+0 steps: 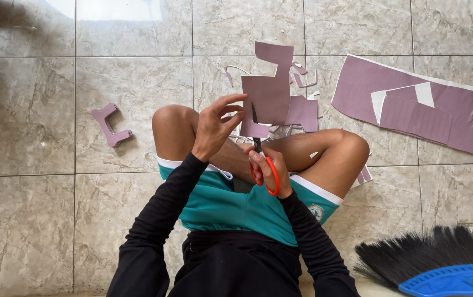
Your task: The person sits on the tiled floor and cuts shapes out of mauve paper sheets using red-handled scissors. They hold each sheet against their raised knees, trim along the edges, and drop the cut-off scraps onto the floor beside them as finished cutout pieces accumulate.
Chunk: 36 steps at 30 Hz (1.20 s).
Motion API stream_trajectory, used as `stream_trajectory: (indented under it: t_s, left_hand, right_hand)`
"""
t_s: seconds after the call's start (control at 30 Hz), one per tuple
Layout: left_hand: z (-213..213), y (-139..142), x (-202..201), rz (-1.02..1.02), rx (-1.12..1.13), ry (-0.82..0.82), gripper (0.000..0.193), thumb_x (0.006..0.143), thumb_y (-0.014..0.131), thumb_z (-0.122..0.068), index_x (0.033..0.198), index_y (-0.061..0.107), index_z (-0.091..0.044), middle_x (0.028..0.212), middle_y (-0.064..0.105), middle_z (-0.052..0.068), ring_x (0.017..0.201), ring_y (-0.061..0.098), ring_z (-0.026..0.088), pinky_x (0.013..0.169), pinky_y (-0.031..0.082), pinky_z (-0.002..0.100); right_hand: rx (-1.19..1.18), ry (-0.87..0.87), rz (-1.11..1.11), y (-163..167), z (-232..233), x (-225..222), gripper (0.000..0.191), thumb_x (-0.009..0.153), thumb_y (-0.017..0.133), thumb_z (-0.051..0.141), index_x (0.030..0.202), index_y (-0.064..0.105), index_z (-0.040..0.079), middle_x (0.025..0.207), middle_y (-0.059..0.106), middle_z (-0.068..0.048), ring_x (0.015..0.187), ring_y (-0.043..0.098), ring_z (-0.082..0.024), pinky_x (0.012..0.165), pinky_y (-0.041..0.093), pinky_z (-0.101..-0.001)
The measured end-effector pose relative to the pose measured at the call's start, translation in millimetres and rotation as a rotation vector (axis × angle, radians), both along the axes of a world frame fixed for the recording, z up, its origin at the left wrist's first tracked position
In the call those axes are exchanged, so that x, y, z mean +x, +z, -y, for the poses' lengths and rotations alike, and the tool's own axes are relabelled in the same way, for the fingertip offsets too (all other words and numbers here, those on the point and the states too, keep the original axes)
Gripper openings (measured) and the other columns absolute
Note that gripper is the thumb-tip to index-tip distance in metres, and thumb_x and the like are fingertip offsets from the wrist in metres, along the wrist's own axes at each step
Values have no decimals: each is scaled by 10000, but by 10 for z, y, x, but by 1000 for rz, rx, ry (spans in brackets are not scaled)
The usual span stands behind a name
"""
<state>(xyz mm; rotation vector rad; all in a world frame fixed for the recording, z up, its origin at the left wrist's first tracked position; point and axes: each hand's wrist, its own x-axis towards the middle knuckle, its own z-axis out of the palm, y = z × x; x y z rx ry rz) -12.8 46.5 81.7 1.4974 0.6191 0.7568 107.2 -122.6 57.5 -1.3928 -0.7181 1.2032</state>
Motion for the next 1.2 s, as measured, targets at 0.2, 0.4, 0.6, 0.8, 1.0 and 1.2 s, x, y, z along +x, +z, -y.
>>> stream_trajectory:
  t_s: [0.2,0.4,0.6,0.8,1.0,1.2]
  left_hand:
    - [83,46,-42,45,-87,0,381,954,701,7,1330,660,-43,1315,687,56,1149,713,169,959,620,291]
    - [162,19,-41,70,-131,10,399,960,696,0,1354,637,-32,1339,671,72,1160,709,187,975,626,303]
    - [221,-28,-15,109,-169,22,412,957,700,16,1361,625,-20,1354,665,82,1165,708,192,979,624,304]
    - [193,-94,5,83,-161,-3,453,922,699,22,1364,604,-14,1365,625,80,1114,695,176,919,624,298]
    - [113,-178,33,112,-185,70,403,968,726,-10,1364,654,-31,1340,687,105,1134,714,176,923,643,288]
    - [364,-215,17,111,-146,107,411,950,735,-26,1353,655,-41,1382,622,90,1153,690,170,924,625,294]
  right_hand:
    - [82,32,136,43,-97,17,394,1008,567,321,1135,677,-36,638,510,1,525,499,-81,480,422,-250]
    - [62,-8,121,115,-136,-8,373,1006,573,287,1113,701,-47,614,484,10,486,470,-79,448,406,-253]
    - [52,-51,0,119,-101,-52,313,1001,589,240,1021,688,-57,575,436,16,436,396,-63,392,337,-248]
    - [-14,-96,21,55,-58,-109,297,987,606,233,945,650,-58,547,458,6,387,391,-67,356,331,-253]
    - [-28,-16,97,38,-45,-60,315,1004,604,235,1010,693,-68,549,480,0,408,429,-68,375,352,-246]
    - [148,5,182,24,-108,-16,308,1036,525,215,1101,670,-48,574,495,15,452,465,-58,416,372,-231]
